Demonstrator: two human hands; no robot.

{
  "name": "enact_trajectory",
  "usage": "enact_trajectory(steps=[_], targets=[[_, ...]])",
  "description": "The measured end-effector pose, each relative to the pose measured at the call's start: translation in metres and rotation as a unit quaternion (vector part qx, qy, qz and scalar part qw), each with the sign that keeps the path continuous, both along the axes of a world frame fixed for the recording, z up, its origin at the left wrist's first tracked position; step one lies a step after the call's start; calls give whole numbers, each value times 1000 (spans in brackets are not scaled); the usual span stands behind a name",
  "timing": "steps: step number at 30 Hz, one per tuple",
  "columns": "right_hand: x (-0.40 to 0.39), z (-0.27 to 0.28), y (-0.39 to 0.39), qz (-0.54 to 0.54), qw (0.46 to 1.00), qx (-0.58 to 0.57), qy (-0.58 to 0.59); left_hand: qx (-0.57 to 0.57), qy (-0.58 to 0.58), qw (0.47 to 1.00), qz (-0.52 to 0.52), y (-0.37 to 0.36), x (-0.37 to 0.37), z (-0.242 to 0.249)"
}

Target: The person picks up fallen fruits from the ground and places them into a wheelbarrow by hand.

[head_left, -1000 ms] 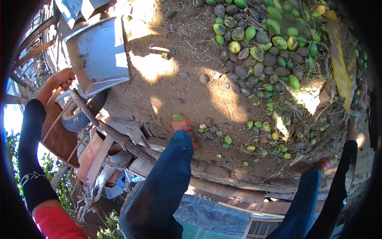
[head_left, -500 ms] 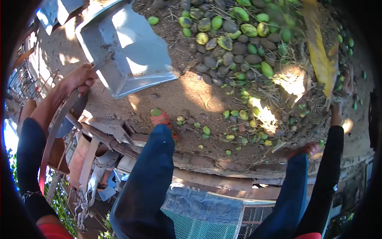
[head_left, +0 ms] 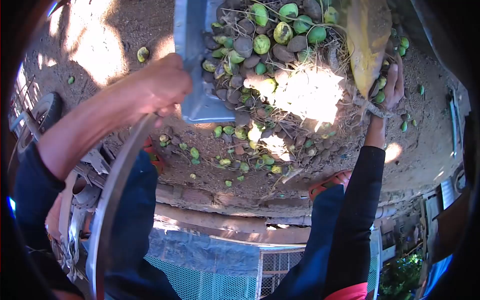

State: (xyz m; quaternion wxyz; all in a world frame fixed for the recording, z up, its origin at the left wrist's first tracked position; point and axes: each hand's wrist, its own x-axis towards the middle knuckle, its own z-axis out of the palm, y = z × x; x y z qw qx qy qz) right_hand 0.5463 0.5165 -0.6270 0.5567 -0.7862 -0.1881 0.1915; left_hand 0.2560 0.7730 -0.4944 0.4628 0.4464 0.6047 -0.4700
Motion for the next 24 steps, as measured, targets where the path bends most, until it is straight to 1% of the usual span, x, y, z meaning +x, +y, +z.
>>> enact_trajectory(steps=[1,3,5,6,7,9,10,11,12,13,14,15,16,18,19,21,22,23,24], targets=[[-2,1,0,2,1000,-3,-3,-3,-3,1000,2,-12,3,-2],[1,-1,-3,9,999,-16,-46,-20,-68,995,74,-38,2,-9],[6,-7,-9,56,987,-58,-141,-32,-97,989,107,-53,3,-8],[8,-10,-11,75,976,-77,-190,-73,-124,983,112,-55,-9,-14],[-20,4,9,-23,1000,-13,-10,-77,-132,982,111,-56,-13,-18],[-54,9,21,14,999,-46,-24,-134,-117,956,232,-46,-21,-18],[-68,-5,30,17,998,52,-19,-137,-90,969,185,-43,-18,-18],[-90,15,47,-18,994,74,77,-185,-115,951,221,-37,-30,-27],[-102,24,59,-11,996,73,51,-194,-147,939,242,-41,-43,-39],[-114,32,70,-3,997,72,23,-184,-155,932,272,-45,-53,-44],[-131,46,84,-37,992,97,75,-171,-195,925,276,-47,-67,-44],[-141,49,86,-21,993,86,73,-161,-233,916,285,-48,-80,-38],[-152,57,91,-25,995,56,84,-158,-240,914,287,-45,-88,-28],[-176,75,94,-19,994,19,103,-95,-195,928,303,-46,-109,-2],[-192,91,102,-7,994,21,111,-91,-190,926,314,-49,-128,13],[-216,121,113,40,995,26,91,-145,-218,889,375,-53,-159,41],[-228,136,118,63,994,30,81,-150,-229,882,385,-55,-175,60],[-238,157,125,111,994,-5,21,-162,-225,874,398,-59,-195,78],[-252,178,129,112,992,-16,59,-146,-232,855,440,-68,-215,98]])
